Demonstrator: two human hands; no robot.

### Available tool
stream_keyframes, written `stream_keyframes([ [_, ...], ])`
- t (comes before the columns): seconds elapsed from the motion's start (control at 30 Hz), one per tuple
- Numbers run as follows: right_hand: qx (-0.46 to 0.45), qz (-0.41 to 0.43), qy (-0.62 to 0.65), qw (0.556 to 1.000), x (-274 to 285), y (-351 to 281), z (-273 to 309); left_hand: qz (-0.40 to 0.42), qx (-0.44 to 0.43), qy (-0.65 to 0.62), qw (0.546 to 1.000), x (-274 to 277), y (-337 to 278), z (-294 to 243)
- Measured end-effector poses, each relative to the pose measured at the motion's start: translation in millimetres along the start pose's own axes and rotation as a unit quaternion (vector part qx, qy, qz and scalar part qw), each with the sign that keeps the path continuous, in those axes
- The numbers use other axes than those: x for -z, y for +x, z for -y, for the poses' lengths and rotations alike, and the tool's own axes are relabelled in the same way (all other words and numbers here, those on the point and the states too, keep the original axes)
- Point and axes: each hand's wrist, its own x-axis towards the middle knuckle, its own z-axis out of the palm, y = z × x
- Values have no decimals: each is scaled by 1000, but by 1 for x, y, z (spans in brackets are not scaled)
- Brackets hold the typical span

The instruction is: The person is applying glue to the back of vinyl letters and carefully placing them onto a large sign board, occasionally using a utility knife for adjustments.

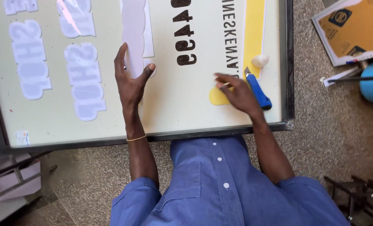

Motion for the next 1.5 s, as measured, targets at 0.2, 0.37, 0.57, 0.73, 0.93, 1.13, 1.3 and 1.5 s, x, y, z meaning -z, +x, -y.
stream_keyframes([
  [0.2,-10,-199,-356,913,21,-37,-43,126,-3,-130,983,12,23,27],
  [0.37,-28,-216,-367,904,4,-41,-44,217,-7,-208,954,12,44,9],
  [0.57,-70,-244,-276,927,0,-27,-12,242,11,-253,937,6,49,30],
  [0.73,10,-250,-46,967,-10,-5,-6,271,21,-255,928,9,44,26],
  [0.93,-56,-216,347,911,-34,54,-14,301,61,-266,914,1,47,35],
  [1.13,-137,-212,528,811,-49,78,-45,304,91,-265,910,1,47,32],
  [1.3,-161,-207,793,550,-47,75,-44,334,80,-222,913,8,45,6],
  [1.5,-195,-207,662,694,-46,79,-29,344,106,-259,896,-9,40,18],
])
